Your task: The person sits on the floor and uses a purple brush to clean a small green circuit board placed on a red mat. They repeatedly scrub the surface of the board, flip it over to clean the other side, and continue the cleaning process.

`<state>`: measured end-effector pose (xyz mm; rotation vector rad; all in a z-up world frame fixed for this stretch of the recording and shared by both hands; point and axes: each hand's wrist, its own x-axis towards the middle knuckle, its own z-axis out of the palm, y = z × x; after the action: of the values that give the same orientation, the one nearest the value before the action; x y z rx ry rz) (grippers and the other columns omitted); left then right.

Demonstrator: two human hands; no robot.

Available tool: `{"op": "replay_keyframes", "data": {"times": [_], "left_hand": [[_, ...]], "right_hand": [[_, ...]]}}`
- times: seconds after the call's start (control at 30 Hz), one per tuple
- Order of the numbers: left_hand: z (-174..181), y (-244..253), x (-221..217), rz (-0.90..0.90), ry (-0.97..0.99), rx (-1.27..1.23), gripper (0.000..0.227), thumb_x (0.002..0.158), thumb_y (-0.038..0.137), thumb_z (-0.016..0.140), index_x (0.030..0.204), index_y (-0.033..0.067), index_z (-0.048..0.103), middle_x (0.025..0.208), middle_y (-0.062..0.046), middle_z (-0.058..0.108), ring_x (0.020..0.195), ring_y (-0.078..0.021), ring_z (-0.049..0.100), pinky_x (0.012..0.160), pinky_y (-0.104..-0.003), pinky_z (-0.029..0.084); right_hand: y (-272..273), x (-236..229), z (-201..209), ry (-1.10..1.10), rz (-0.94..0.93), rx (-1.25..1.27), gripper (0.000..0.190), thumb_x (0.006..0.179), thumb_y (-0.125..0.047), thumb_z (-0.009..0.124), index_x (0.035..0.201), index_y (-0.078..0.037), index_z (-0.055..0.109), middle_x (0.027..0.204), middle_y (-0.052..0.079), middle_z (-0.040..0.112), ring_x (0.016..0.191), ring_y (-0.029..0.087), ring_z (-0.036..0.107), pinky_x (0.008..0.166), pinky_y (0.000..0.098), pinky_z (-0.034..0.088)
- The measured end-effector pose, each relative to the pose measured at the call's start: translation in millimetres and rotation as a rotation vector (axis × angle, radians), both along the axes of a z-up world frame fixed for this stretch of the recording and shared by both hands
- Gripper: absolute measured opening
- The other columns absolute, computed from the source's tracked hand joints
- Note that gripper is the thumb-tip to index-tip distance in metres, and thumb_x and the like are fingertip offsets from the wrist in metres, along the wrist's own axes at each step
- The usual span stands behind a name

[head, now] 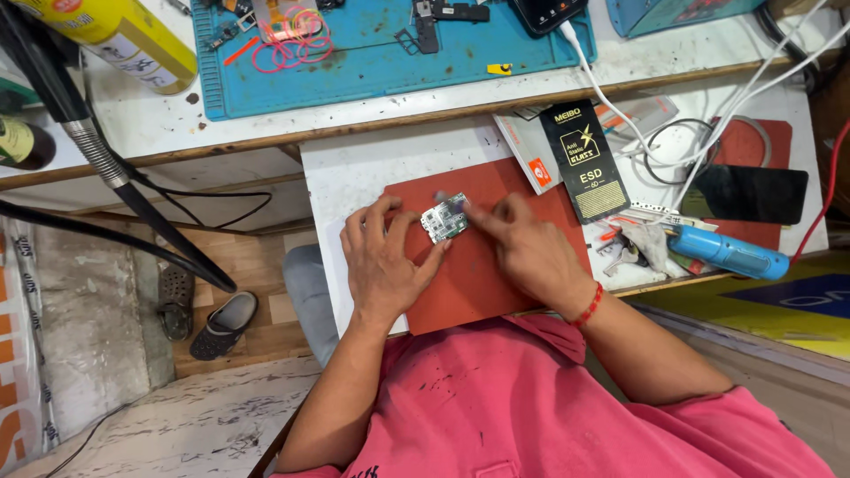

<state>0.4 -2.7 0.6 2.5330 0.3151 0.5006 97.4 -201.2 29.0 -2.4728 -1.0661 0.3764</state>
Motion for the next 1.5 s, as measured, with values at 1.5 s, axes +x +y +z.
{"op": "replay_keyframes", "data": {"times": [1.5], "left_hand": [[-21.7,7.5,-11.7,-0.038,-0.039,-0.009,0.051,0.083,0.041,0.094,0.119,0.0141,0.070,0.136,-0.004,0.052,0.126,-0.0299,0.045,0.107,-0.049,0.038]], "right_hand": [[-6.0,-10.8,-16.6,-0.005,-0.035,0.081,0.053,0.100,0.006,0.056,0.148,-0.014,0.062,0.112,0.021,0.059,0.093,0.042,0.066,0.078,0.0493,0.054]]}}
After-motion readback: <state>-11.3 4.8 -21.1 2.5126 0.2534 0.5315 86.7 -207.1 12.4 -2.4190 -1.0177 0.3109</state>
